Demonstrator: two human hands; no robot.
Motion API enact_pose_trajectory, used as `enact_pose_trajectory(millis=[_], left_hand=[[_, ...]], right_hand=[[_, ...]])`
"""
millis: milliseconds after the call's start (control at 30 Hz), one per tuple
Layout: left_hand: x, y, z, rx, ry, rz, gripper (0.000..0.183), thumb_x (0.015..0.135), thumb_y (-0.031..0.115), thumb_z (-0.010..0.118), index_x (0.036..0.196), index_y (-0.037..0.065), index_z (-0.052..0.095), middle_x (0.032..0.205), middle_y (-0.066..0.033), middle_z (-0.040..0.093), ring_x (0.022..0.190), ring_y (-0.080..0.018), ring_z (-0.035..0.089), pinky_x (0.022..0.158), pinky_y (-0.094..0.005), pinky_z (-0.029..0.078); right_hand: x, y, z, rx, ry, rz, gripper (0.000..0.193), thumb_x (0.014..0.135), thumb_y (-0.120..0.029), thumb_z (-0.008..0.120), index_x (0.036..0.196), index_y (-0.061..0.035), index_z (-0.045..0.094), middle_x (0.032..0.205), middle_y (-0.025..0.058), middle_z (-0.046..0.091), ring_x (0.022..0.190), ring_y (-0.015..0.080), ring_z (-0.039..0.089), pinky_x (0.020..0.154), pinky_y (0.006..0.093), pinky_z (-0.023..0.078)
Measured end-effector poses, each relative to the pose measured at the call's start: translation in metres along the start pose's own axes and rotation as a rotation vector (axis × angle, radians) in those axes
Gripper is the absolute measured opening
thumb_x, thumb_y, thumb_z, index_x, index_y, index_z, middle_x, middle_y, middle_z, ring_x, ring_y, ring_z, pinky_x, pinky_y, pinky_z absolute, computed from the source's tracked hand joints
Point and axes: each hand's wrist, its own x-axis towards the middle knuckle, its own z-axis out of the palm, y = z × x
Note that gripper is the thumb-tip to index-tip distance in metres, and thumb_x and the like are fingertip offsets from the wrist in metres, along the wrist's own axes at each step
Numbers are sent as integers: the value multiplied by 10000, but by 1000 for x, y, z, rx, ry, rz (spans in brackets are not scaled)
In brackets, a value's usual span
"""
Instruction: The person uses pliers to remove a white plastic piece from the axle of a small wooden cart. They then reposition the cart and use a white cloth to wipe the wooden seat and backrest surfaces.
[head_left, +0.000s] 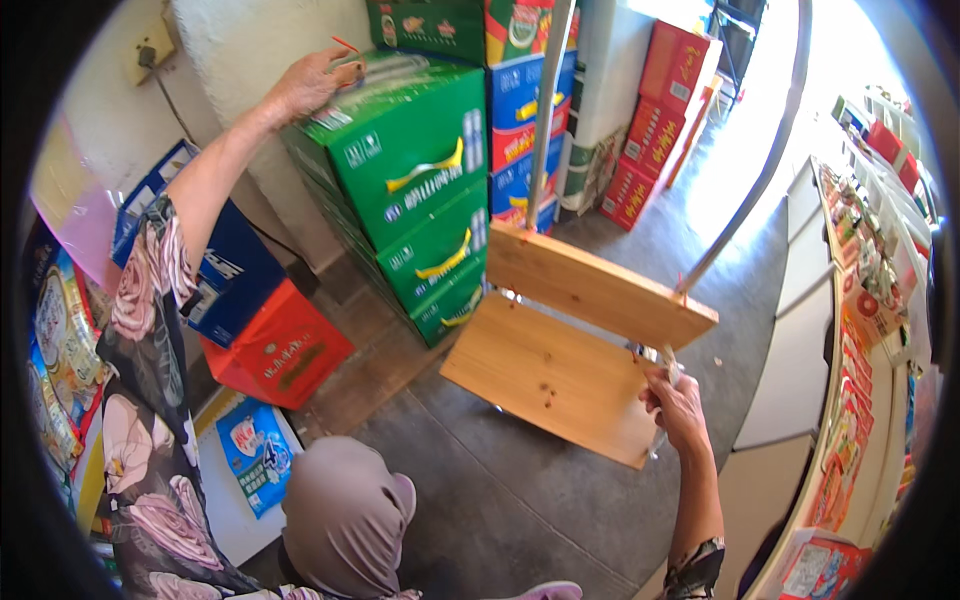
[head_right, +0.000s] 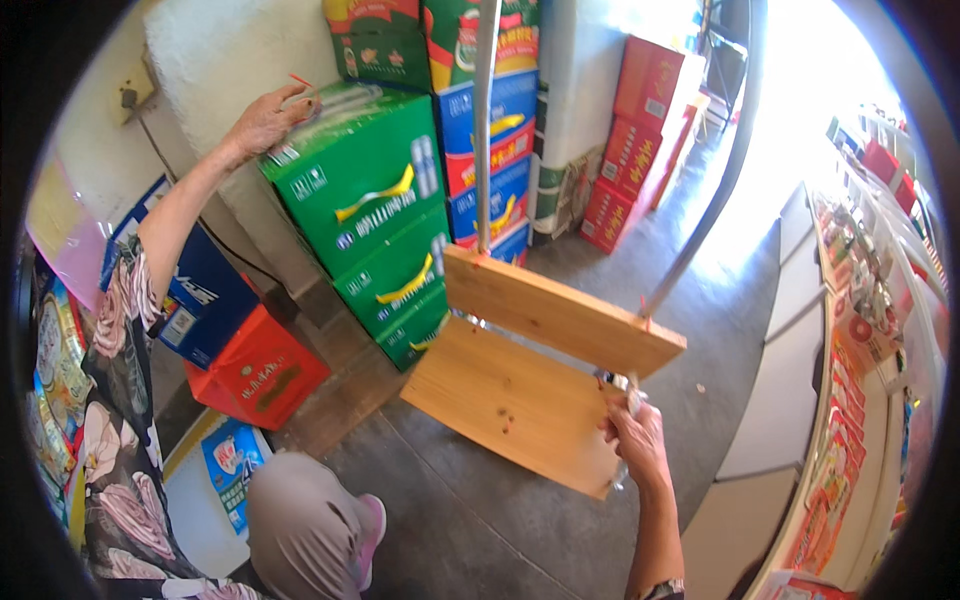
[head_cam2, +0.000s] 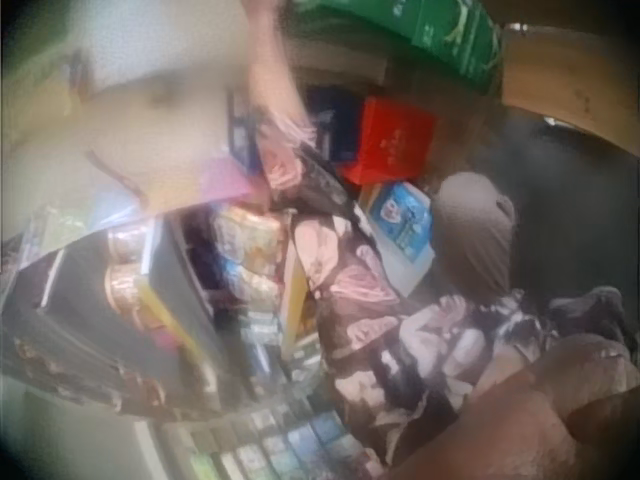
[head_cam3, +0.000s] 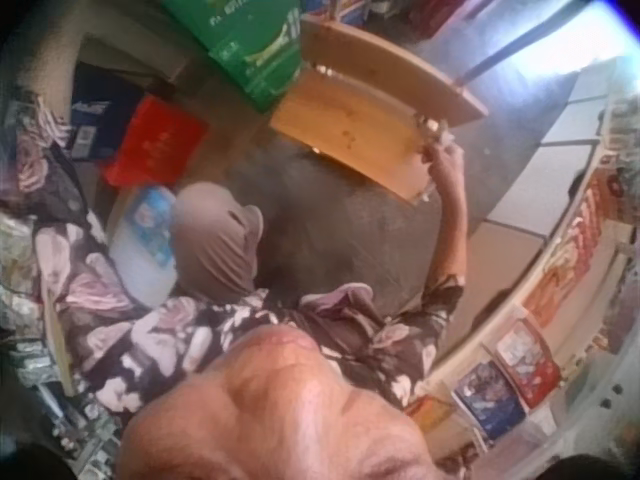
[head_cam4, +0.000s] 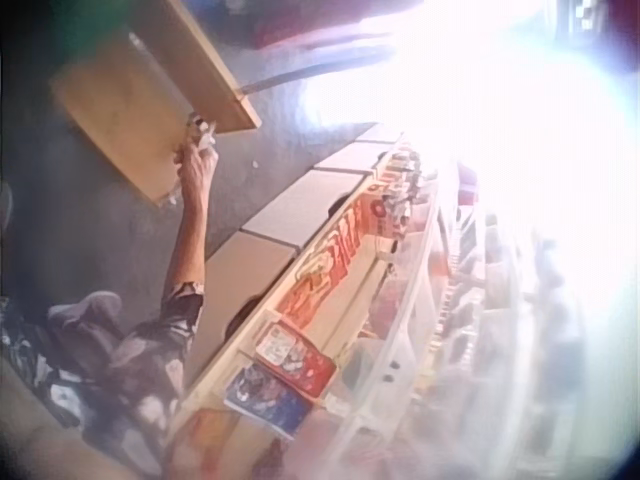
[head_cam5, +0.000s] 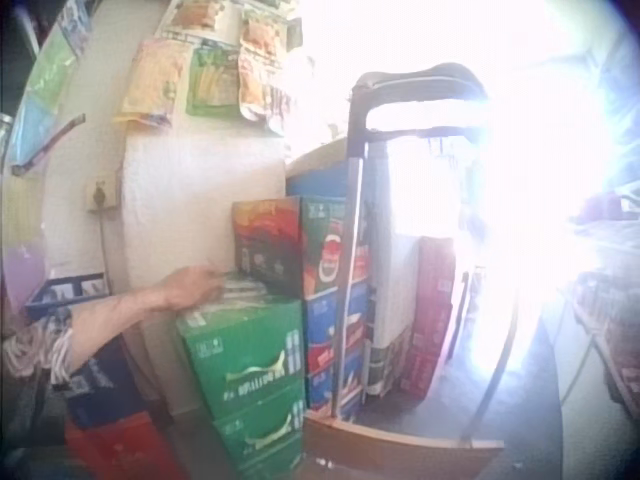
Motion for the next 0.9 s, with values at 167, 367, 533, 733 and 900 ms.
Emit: enact_pose_trajectory(millis=[167,367,533,733,900], left_hand=[[-1,-38,11,-84,-41,-152,516,888,394,538,1262,40,507,918,-136,622,820,-184,576,700,-283,456],[-52,23,-12,-398,240,-9,378,945,264,461,1255,51,502,682,3,527,551,-43,444,484,-199,358],[-137,98,32,-537,114,601,203,897,114,504,1085,76,572,829,-91,642,618,-156,599,563,-272,494],[-216,127,153,-370,-635,18,395,853,267,582,1154,16,535,1049,-170,606,953,-298,589,783,-381,474],[-231,122,240,-748,-782,-640,705,846,403,628,1311,-60,371,1136,-169,569,1034,-208,554,878,-333,439]], right_hand=[[-12,4,1,-90,-43,39,225,855,-164,491,978,2,580,667,34,582,536,76,507,418,216,349],[-16,11,-1,-67,24,67,213,862,-169,508,1008,-31,579,676,17,581,534,59,498,409,201,314],[-8,38,-16,-72,136,43,252,874,-212,535,1022,-15,589,675,17,579,513,59,485,392,208,309],[-1,71,-35,-286,402,76,318,885,-273,509,885,23,623,640,25,549,551,101,505,512,275,407],[-10,79,-28,-200,350,189,393,877,-330,466,816,42,578,639,54,543,585,121,509,553,302,410]])
